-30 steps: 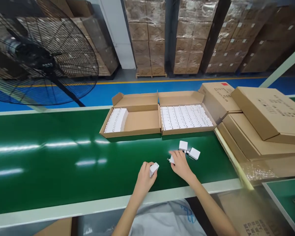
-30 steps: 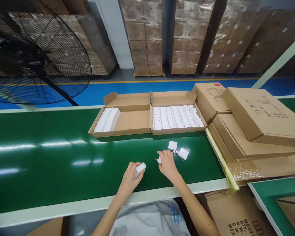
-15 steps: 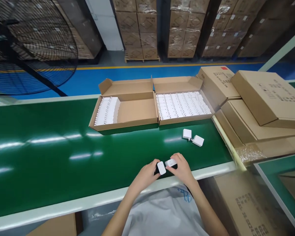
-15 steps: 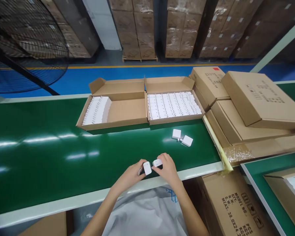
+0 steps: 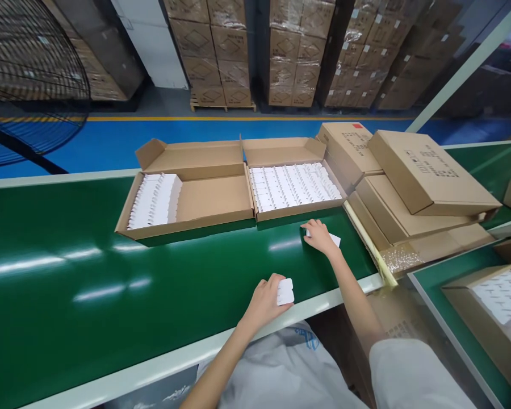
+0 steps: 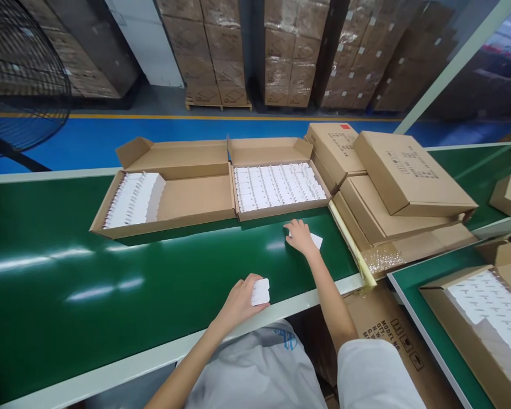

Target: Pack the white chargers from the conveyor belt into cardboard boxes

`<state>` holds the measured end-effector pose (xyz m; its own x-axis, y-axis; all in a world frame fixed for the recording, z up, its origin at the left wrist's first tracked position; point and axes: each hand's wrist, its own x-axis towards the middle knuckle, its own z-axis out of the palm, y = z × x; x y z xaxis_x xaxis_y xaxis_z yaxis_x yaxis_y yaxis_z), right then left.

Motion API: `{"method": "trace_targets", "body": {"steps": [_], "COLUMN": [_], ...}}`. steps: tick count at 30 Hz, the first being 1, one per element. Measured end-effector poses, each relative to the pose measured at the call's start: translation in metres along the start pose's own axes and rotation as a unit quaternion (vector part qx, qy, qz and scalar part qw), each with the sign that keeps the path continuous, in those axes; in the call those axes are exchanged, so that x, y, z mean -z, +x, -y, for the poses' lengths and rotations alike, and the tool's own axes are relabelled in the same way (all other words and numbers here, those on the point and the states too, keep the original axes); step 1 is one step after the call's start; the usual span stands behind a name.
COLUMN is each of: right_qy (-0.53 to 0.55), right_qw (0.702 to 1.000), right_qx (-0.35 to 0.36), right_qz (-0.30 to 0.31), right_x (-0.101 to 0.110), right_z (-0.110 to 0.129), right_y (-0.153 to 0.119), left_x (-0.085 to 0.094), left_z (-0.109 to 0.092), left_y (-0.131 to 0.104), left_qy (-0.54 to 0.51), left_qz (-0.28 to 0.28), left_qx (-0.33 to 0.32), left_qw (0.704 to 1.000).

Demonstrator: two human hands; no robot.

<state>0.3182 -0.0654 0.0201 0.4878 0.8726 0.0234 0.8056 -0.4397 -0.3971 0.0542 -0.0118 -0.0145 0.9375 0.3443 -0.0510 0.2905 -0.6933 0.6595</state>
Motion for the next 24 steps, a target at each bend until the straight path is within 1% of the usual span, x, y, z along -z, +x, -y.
{"method": "trace_targets", "body": {"steps": [2, 4, 6, 8, 9, 10, 11, 12, 14, 15, 16, 17, 19, 20, 21, 22, 23, 24], "right_qy": [0.024, 0.104, 0.229, 0.324, 0.34, 0.332, 0.305, 0.266, 0.146, 0.077, 0.013, -0.04, -0.095, -0.105, -0.105, -0.094, -0.066, -0.015], "right_qw": [1.0, 0.994, 0.971, 0.939, 0.933, 0.937, 0.949, 0.962, 0.988, 0.994, 0.993, 0.989, 0.982, 0.98, 0.981, 0.984, 0.989, 0.995], "right_qx": [0.009, -0.005, -0.05, -0.094, -0.1, -0.093, -0.075, -0.054, -0.035, -0.047, -0.074, -0.108, -0.158, -0.167, -0.164, -0.152, -0.129, -0.099], "right_qz": [0.007, -0.017, -0.054, -0.069, -0.062, -0.05, -0.038, -0.032, -0.048, -0.067, -0.087, -0.09, -0.043, -0.015, 0.006, 0.015, 0.014, 0.01], "right_x": [-0.007, -0.023, -0.042, -0.057, -0.06, -0.06, -0.056, -0.049, -0.027, -0.014, -0.001, 0.01, 0.026, 0.029, 0.03, 0.028, 0.023, 0.015], "right_z": [-0.002, 0.008, 0.026, 0.045, 0.052, 0.056, 0.057, 0.053, 0.031, 0.014, -0.005, -0.024, -0.057, -0.067, -0.072, -0.072, -0.066, -0.056], "right_y": [0.001, -0.012, -0.034, -0.059, -0.07, -0.08, -0.087, -0.092, -0.093, -0.091, -0.087, -0.082, -0.071, -0.065, -0.06, -0.054, -0.049, -0.045], "left_x": [-0.004, -0.008, -0.011, -0.014, -0.016, -0.017, -0.017, -0.017, -0.015, -0.015, -0.014, -0.014, -0.014, -0.013, -0.011, -0.008, -0.005, -0.001], "left_z": [0.0, 0.001, 0.001, 0.001, 0.001, 0.0, 0.0, -0.001, -0.003, -0.006, -0.009, -0.012, -0.018, -0.02, -0.021, -0.019, -0.017, -0.012], "left_y": [0.003, 0.007, 0.013, 0.019, 0.022, 0.024, 0.026, 0.028, 0.032, 0.035, 0.038, 0.041, 0.047, 0.048, 0.049, 0.048, 0.046, 0.042], "left_qy": [-0.012, -0.032, -0.054, -0.075, -0.084, -0.092, -0.096, -0.096, -0.08, -0.064, -0.045, -0.026, 0.007, 0.02, 0.031, 0.044, 0.057, 0.071], "left_qz": [-0.021, -0.038, -0.033, -0.024, -0.021, -0.019, -0.015, -0.007, 0.019, 0.034, 0.049, 0.061, 0.075, 0.076, 0.074, 0.069, 0.063, 0.057], "left_qx": [-0.007, -0.018, -0.026, -0.026, -0.022, -0.018, -0.017, -0.02, -0.031, -0.038, -0.041, -0.042, -0.045, -0.046, -0.046, -0.046, -0.044, -0.042], "left_qw": [1.0, 0.999, 0.998, 0.997, 0.996, 0.995, 0.995, 0.995, 0.996, 0.997, 0.997, 0.997, 0.996, 0.996, 0.996, 0.996, 0.995, 0.995]}}
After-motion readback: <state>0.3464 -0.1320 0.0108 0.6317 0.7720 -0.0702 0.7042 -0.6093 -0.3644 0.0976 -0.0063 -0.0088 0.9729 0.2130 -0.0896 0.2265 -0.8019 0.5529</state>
